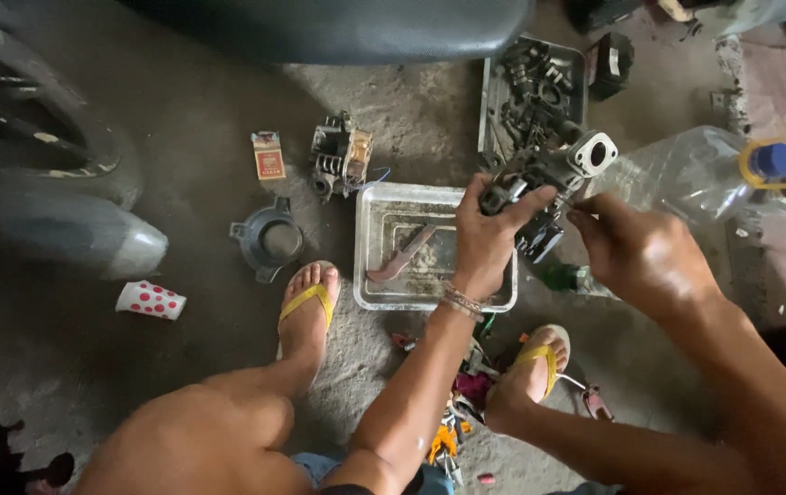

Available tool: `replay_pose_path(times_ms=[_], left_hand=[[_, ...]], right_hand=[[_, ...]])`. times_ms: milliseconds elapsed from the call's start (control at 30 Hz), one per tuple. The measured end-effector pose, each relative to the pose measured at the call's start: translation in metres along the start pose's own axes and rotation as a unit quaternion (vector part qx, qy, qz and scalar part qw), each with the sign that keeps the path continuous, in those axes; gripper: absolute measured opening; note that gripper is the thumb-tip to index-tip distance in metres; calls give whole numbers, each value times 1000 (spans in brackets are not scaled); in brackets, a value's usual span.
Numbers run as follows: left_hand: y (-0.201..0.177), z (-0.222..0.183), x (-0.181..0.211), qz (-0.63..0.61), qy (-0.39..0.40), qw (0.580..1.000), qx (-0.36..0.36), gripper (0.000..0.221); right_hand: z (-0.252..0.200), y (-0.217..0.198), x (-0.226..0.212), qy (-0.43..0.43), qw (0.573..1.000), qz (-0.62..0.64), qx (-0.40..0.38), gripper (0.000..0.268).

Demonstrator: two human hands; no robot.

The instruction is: Reassembling and adjusting a motorcycle carburetor component using a screwdriver on a garage floor.

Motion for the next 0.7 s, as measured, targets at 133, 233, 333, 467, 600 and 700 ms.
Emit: replay_pose_path(times_ms=[133,233,333,467,600,700], left_hand=[[-7,-3,-2,130,-114,982,73,47],[-15,7,-3,163,-43,982,84,42],[-15,8,-12,8,-11,1000,1,40],[-1,9,-2,-43,63,992,-100,39],[10,-1,17,30,135,982,-128,48],[7,5,4,25,143,978,-151,52]], right_hand=[[-14,10,-19,-173,964,-203,19,31],[-2,-1,-17,-58,995,-64,58,15],[-5,7,8,157,958,239,-17,27],[-25,24,23,335,756,561,-46,38],[-42,30,14,376,670,640,-31,35],[-40,15,-4,392,703,591,-61,38]])
Point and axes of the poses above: each hand's wrist, its own z-axis towards the middle knuckle, its own y-axis out of the palm, x = y × z, the point moved 8 cm from there along z, towards the middle knuckle, and after that the axes turned 8 degrees about -y, right-handed, at the moved point
